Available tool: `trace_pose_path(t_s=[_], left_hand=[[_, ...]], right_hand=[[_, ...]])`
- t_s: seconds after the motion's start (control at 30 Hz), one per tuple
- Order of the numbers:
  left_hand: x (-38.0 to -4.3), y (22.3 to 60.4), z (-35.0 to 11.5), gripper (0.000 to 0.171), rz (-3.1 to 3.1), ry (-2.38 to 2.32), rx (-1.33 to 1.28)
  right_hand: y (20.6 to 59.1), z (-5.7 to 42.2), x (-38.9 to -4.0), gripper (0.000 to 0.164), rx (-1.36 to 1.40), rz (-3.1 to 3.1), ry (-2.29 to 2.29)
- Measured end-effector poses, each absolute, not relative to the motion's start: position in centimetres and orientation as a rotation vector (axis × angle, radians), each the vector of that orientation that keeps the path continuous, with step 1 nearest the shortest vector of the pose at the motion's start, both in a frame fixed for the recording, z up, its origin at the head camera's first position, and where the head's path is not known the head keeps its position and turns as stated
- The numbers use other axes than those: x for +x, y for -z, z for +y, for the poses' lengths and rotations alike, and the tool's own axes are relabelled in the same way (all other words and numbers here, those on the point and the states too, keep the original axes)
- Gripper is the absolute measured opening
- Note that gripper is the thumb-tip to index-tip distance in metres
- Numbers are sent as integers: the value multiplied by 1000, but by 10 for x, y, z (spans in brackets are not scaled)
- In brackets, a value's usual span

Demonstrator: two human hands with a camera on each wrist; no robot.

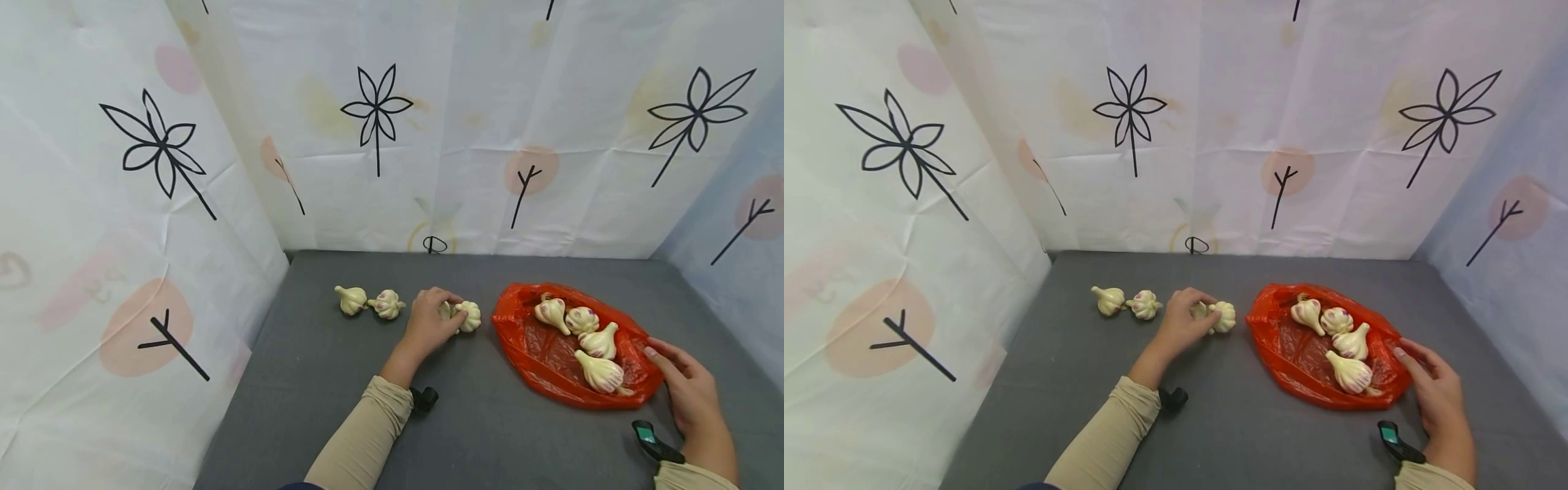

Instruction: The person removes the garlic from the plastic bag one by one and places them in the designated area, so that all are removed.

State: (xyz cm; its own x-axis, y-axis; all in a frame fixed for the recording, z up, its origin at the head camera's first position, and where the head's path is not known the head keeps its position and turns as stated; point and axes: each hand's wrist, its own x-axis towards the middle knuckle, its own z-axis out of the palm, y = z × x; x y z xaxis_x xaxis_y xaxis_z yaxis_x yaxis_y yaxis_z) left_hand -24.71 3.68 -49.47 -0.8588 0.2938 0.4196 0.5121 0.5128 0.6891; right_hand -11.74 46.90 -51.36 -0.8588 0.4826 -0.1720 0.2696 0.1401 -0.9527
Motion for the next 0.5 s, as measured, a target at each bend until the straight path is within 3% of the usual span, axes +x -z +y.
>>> trace_pose_path(t_s=[0.5], left_hand=[[-243, 496, 36, 24, -2543, 1286, -642]], right_hand=[[511, 468, -119, 48, -819, -2326, -1701]])
